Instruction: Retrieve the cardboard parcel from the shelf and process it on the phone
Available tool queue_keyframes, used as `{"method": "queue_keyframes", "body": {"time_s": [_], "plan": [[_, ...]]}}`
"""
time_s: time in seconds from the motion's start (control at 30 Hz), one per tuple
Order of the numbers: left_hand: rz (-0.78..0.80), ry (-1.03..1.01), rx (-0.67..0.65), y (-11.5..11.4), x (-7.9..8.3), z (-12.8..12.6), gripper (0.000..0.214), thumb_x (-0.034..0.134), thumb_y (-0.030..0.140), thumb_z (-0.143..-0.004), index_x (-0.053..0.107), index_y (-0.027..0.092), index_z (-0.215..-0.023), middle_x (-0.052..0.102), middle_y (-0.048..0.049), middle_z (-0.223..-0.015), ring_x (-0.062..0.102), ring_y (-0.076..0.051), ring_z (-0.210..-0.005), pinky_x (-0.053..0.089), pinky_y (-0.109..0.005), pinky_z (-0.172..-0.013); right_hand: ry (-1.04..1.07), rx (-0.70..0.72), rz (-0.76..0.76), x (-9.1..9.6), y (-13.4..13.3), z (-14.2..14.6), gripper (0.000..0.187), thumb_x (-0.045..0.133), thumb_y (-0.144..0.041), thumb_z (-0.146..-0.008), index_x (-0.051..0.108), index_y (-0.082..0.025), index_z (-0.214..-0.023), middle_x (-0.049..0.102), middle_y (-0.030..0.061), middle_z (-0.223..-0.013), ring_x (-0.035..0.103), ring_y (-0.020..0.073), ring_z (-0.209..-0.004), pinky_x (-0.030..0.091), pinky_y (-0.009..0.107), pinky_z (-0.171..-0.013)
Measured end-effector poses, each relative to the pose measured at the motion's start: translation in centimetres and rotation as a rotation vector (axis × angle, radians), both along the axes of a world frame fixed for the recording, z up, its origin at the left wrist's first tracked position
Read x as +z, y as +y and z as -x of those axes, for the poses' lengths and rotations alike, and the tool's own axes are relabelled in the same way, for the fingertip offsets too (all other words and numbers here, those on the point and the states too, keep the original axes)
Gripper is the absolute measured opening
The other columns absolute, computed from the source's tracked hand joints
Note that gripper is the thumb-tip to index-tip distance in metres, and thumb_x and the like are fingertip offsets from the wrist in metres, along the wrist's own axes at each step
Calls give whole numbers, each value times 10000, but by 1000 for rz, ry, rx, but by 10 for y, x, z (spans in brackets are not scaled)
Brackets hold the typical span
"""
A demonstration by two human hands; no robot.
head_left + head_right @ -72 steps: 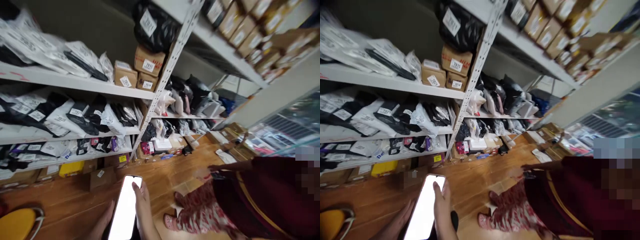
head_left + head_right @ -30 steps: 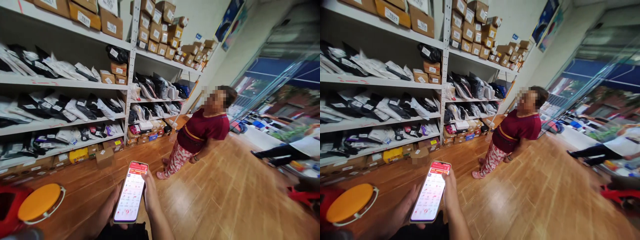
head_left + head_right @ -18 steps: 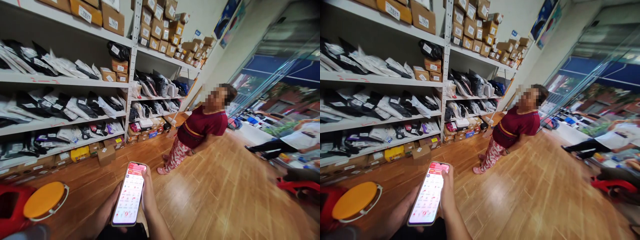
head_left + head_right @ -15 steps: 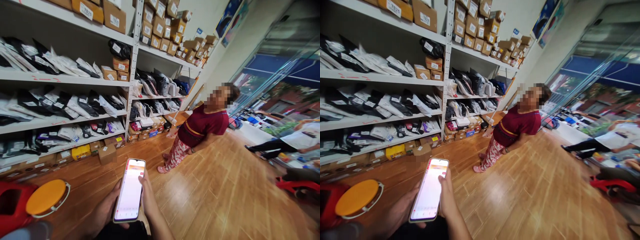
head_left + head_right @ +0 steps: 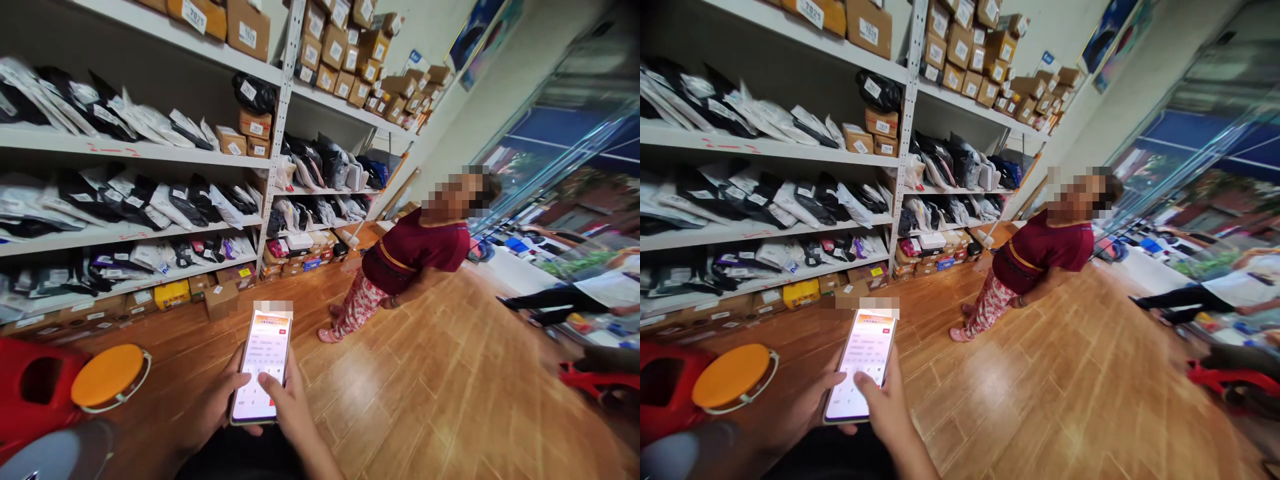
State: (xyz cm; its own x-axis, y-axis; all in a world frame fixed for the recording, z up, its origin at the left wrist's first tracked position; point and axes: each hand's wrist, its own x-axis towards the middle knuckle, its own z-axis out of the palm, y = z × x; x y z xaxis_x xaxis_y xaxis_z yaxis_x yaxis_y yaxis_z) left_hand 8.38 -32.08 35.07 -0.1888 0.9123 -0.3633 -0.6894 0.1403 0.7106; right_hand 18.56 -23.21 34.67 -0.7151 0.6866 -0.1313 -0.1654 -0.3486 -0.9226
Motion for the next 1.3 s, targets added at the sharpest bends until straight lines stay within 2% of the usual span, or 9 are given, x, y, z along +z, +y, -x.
{"method": "queue_keyframes", "body": {"time_s": [0.1, 0.2, 0.37, 0.7, 0.87, 1.0, 1.1, 1.2, 1.3], "plan": [[40, 14, 16, 1, -2, 1, 848, 586, 378, -836, 32, 359, -1478, 639, -114, -1177, 678, -292, -810, 579, -368, -546, 4, 9, 29, -2, 1, 0, 483, 568, -250, -675, 520, -213, -1154, 693, 20, -991, 631, 203, -868, 496, 307, -755], [42, -42, 20, -1, -9, 1, 839, 587, 391, -826, 60, 355, -1478, 625, -112, -1208, 680, -290, -808, 583, -370, -550, -44, -4, 9, -4, 2, 0, 515, 549, -231, -658, 511, -208, -1171, 692, 19, -1004, 622, 206, -891, 487, 311, -786], [-46, -136, 15, -3, -14, -1, 827, 551, 344, -827, 33, 374, -1472, 565, -104, -1299, 681, -272, -786, 585, -354, -532, 21, 26, 49, -3, 2, -2, 493, 507, -263, -684, 534, -216, -1174, 696, 11, -1025, 617, 211, -934, 474, 315, -823], [-47, -61, -60, -3, -13, -1, 832, 503, 371, -822, -32, 299, -1456, 587, -133, -1240, 664, -303, -861, 585, -363, -556, 17, 49, 10, -4, 8, -12, 476, 468, -273, -708, 570, -207, -1168, 687, 14, -1103, 601, 218, -1010, 452, 325, -878], [12, 5, -14, -1, 0, -8, 786, 438, 280, -819, -16, 266, -1461, 597, -137, -1208, 664, -274, -810, 574, -342, -535, 27, 74, 31, -6, 9, -15, 492, 477, -249, -712, 534, -207, -1199, 688, 19, -1108, 613, 215, -1006, 466, 329, -864], [95, 93, 2, 1, 6, -12, 769, 484, 359, -833, 54, 261, -1462, 599, -145, -1189, 657, -267, -786, 571, -344, -527, 10, 82, -15, -7, 7, -13, 500, 591, -329, -728, 501, -205, -1204, 684, 56, -1118, 629, 236, -987, 492, 344, -818], [34, 47, -27, 1, -2, -10, 792, 520, 385, -796, 100, 270, -1457, 543, -143, -1279, 648, -263, -798, 576, -360, -548, -39, 28, -63, -6, 5, -11, 525, 660, -358, -706, 489, -207, -1179, 697, 59, -1055, 646, 227, -925, 505, 342, -794], [-30, -6, -44, -2, -15, -7, 807, 535, 409, -778, 107, 300, -1453, 500, -129, -1338, 644, -261, -819, 583, -375, -573, -48, 18, -44, -6, 3, -12, 507, 633, -329, -690, 481, -202, -1157, 691, 57, -1053, 635, 229, -947, 495, 351, -828], [-34, -8, -39, -3, -19, -8, 801, 531, 392, -775, 107, 312, -1450, 502, -123, -1337, 648, -255, -804, 580, -366, -552, -52, 24, -20, -6, 2, -14, 521, 587, -260, -653, 473, -198, -1158, 688, 46, -1057, 629, 233, -961, 490, 354, -836]]}}
